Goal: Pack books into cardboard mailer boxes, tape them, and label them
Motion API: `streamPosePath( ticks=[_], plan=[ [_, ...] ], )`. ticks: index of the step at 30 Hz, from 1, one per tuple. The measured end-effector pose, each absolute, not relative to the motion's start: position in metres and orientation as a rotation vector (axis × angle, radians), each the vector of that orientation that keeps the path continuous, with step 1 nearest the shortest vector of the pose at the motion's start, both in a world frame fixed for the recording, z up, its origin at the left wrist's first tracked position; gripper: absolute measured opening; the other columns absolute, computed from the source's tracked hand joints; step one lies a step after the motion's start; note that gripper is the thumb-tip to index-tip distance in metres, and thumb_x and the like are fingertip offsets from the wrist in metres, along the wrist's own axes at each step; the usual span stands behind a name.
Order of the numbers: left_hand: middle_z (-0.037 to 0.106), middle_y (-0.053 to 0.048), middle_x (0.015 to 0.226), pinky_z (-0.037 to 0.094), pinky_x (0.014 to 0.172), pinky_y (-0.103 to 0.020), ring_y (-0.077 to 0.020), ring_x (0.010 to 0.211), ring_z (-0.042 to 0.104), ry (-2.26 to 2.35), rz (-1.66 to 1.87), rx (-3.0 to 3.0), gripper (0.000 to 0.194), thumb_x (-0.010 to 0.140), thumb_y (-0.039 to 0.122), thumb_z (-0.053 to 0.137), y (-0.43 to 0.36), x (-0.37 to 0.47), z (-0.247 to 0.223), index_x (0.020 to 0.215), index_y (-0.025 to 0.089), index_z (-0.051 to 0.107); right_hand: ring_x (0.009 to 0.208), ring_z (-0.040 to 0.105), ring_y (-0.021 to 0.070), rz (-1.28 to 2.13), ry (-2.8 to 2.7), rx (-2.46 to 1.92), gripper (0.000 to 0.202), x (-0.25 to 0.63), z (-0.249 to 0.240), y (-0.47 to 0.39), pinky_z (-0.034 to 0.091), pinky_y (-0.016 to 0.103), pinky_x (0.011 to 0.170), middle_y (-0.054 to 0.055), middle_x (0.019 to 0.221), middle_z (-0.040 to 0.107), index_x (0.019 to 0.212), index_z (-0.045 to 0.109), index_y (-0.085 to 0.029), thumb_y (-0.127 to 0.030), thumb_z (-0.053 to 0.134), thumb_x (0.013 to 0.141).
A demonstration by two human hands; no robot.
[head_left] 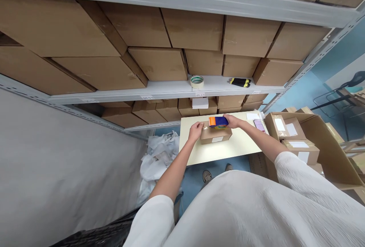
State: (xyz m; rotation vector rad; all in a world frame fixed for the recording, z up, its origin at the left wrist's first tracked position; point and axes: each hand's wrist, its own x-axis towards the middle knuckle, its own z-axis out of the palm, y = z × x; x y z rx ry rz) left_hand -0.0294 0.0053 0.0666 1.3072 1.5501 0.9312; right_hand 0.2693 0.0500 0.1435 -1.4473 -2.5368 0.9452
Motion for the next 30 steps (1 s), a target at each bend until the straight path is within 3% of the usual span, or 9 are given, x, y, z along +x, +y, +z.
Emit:
streamPosePath(
  ticks=[3,8,14,23,30],
  plan=[
    [0.081,-0.009,0.097,0.056,0.092,-0.035,-0.0240,0.094,0.072,1.467,0.923,1.165,0.031,0.092,0.047,0.062,0.011,-0.021,0.074,0.084,0.020,0.076,0.090,0.067,0.0235,0.947,-2.525,-1.438,0.041,0.269,0.142,0.049,0.052,0.030,0.076,0.007,0.106,0.071,0.104,0.049,-0.024,-0.026,0.079,0.076],
    [0.082,-0.009,0.090,0.057,0.084,-0.034,-0.0230,0.086,0.073,1.419,0.907,1.079,0.027,0.080,0.048,0.074,0.015,-0.013,0.082,0.077,0.021,0.077,0.088,0.067,0.0235,0.967,-2.511,-1.429,0.041,0.269,0.141,0.047,0.052,0.031,0.075,0.007,0.106,0.070,0.103,0.049,-0.025,-0.030,0.079,0.077],
    [0.080,-0.005,0.085,0.056,0.078,-0.031,-0.0212,0.083,0.071,1.409,0.837,1.141,0.011,0.072,0.032,0.073,0.018,-0.007,0.091,0.066,0.022,0.073,0.088,0.066,0.0238,0.955,-2.519,-1.436,0.039,0.268,0.146,0.044,0.051,0.031,0.075,0.008,0.107,0.070,0.104,0.049,-0.024,-0.030,0.078,0.079],
    [0.080,-0.004,0.085,0.051,0.075,-0.030,-0.0216,0.085,0.071,1.583,0.729,1.283,0.011,0.072,0.023,0.068,0.017,-0.013,0.101,0.061,0.023,0.067,0.088,0.066,0.0232,0.878,-2.695,-1.476,0.041,0.263,0.160,0.042,0.046,0.029,0.071,0.010,0.111,0.074,0.110,0.056,-0.022,-0.028,0.081,0.078],
    [0.076,-0.003,0.075,0.049,0.072,-0.031,-0.0226,0.079,0.068,1.653,0.760,1.295,0.009,0.073,0.028,0.067,0.016,-0.031,0.094,0.065,0.023,0.069,0.092,0.068,0.0234,0.852,-2.773,-1.518,0.046,0.258,0.172,0.038,0.042,0.027,0.066,0.010,0.116,0.075,0.118,0.057,-0.023,-0.028,0.082,0.080]
  ],
)
